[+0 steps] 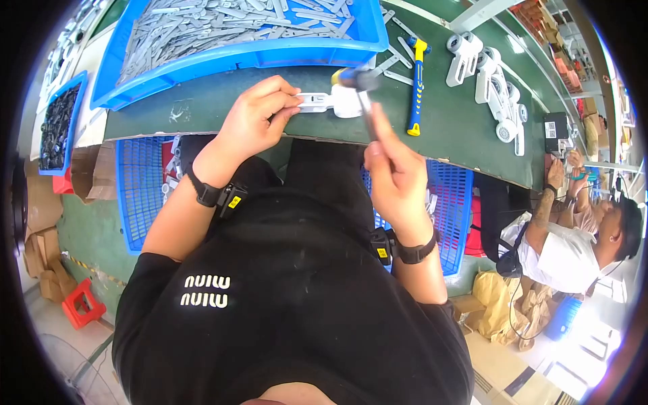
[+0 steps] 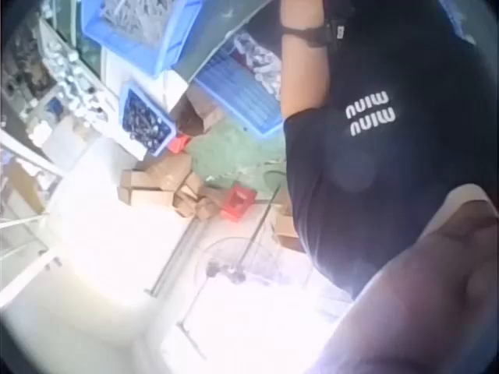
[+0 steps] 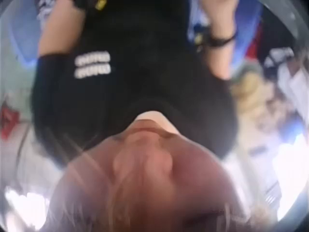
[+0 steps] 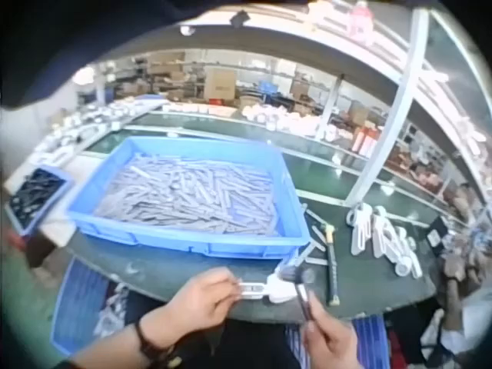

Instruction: Assemble white plastic components by inserting metal pins and securing them with a small hammer.

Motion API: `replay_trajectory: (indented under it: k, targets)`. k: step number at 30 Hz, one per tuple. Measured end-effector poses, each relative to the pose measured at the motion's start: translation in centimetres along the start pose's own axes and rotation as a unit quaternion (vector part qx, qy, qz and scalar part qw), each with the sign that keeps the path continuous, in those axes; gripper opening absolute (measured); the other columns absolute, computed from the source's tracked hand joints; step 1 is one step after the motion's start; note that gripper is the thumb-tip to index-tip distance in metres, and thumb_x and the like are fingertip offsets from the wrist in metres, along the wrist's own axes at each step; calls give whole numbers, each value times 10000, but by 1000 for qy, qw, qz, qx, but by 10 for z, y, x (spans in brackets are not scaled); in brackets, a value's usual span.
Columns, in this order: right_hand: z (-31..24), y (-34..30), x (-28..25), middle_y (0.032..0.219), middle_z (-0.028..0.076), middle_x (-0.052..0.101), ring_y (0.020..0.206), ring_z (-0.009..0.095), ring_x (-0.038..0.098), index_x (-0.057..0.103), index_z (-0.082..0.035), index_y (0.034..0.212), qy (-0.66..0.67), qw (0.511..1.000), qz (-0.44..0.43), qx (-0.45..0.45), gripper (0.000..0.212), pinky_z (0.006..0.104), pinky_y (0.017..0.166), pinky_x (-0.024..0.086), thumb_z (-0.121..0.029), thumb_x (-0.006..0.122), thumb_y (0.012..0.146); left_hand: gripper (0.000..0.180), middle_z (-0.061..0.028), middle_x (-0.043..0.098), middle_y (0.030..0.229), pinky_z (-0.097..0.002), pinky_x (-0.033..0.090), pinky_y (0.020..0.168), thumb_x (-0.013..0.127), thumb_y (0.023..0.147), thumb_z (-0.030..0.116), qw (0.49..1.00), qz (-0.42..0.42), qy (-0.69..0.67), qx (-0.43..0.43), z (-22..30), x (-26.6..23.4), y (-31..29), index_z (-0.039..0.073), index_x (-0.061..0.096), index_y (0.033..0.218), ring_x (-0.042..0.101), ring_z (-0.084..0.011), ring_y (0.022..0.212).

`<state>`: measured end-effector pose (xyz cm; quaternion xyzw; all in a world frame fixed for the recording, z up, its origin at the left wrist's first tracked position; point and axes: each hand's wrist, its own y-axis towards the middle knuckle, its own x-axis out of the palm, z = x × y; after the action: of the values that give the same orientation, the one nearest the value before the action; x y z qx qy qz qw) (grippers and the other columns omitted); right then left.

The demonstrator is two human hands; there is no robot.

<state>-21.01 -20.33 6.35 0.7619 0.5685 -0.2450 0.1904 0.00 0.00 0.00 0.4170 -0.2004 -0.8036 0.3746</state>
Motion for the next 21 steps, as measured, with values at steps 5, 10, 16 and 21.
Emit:
replay_trajectory:
  k: [5,10,16,21]
  targets:
    - [1,13,17,823,36,639,725,91,568,603,-69,1602,-32,999,19,-32,534,261,730,511,20,564,1077,141,-127,699,997,-441,614,803,795,876,-46,1000,15,24,1,-3,-8,0,-16,745,1004,735,-340,953]
    - [-9,1,20,863,142,721,730,190,618,604,-33,1577,187,973,131,-1,527,327,779,557,30,575,1055,160,-127,729,1030,-419,613,810,819,881,-5,999,23,2,-26,-4,-6,-3,-7,751,1026,744,-348,957]
    - [-6,11,16,815,54,647,719,95,566,556,-63,1634,11,998,58,-33,561,265,742,522,21,545,1079,211,-128,779,1040,-389,613,819,867,887,86,995,19,-44,-82,-6,-8,-5,14,772,1060,767,-346,945]
    - [-5,8,26,867,146,711,710,186,638,567,-34,1611,20,981,127,-147,568,325,760,555,50,563,1050,217,-132,789,1046,-389,614,815,874,891,105,997,24,-28,-67,-2,-4,-5,19,782,1067,771,-346,953]
